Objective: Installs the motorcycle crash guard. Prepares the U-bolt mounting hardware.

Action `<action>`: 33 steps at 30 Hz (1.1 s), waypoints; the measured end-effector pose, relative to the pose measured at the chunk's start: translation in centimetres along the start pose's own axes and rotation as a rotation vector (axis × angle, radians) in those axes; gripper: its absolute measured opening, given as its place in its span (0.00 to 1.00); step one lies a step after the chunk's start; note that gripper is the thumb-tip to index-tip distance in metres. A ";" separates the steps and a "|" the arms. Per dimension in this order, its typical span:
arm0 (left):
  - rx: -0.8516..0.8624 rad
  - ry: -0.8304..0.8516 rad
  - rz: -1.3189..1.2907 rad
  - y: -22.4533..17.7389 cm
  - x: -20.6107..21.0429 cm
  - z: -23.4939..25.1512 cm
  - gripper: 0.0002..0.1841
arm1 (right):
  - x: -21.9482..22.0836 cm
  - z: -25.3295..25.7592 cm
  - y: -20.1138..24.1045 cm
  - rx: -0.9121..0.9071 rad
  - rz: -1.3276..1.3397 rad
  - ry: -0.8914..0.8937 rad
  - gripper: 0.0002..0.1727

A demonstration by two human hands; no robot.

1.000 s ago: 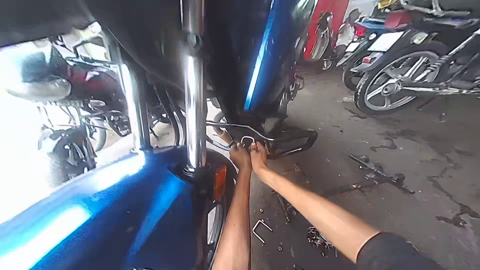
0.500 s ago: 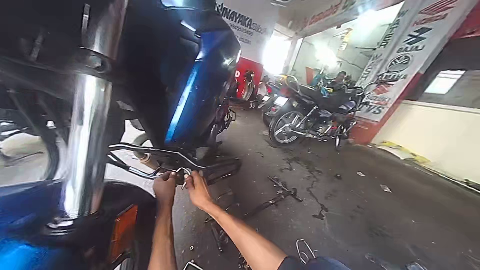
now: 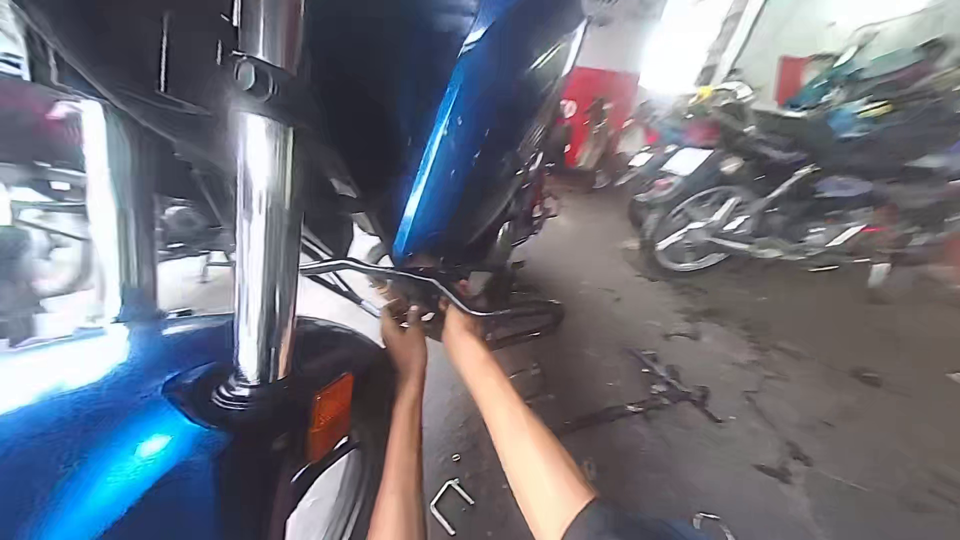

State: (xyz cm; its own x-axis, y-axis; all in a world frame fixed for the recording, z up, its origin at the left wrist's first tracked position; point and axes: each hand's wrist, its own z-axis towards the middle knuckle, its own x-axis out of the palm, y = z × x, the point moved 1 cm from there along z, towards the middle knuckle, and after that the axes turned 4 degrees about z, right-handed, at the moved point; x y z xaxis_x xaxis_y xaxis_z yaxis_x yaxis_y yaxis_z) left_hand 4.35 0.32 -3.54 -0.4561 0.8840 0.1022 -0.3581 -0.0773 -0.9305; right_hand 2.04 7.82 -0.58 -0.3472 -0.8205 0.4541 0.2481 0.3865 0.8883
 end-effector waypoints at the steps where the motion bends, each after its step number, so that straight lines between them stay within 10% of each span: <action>1: 0.011 0.000 0.006 0.1 0.1 -0.1 0.20 | -0.1 0.2 -0.1 -0.037 0.024 0.027 0.16; 10: -0.010 -0.112 -0.018 -0.3 -0.2 -0.2 0.23 | 0.2 -0.4 -2.0 -0.278 -0.167 -0.078 0.17; 15: -0.003 -0.223 -0.100 0.8 0.3 2.0 0.19 | 1.0 0.6 -3.8 -0.306 0.042 -0.176 0.42; 21: 0.129 -0.283 -0.313 0.7 1.5 3.6 0.12 | 2.3 0.0 -3.8 -0.262 0.139 -0.138 0.29; 29: 0.057 -0.062 -0.343 0.5 1.8 3.7 0.32 | 2.8 0.4 -3.2 -0.288 0.140 0.050 0.09; 33: 0.020 -0.085 -0.379 1.4 1.5 4.9 0.30 | 3.4 3.3 -4.8 -0.361 -0.451 0.168 0.20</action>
State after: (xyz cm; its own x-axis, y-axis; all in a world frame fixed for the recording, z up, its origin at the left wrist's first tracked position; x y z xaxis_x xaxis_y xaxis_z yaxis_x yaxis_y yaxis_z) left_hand -0.86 -0.70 -2.91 -0.3540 0.8105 0.4667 -0.5299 0.2373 -0.8142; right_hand -3.31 4.55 -3.02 -0.3489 -0.9371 -0.0055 0.4111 -0.1583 0.8977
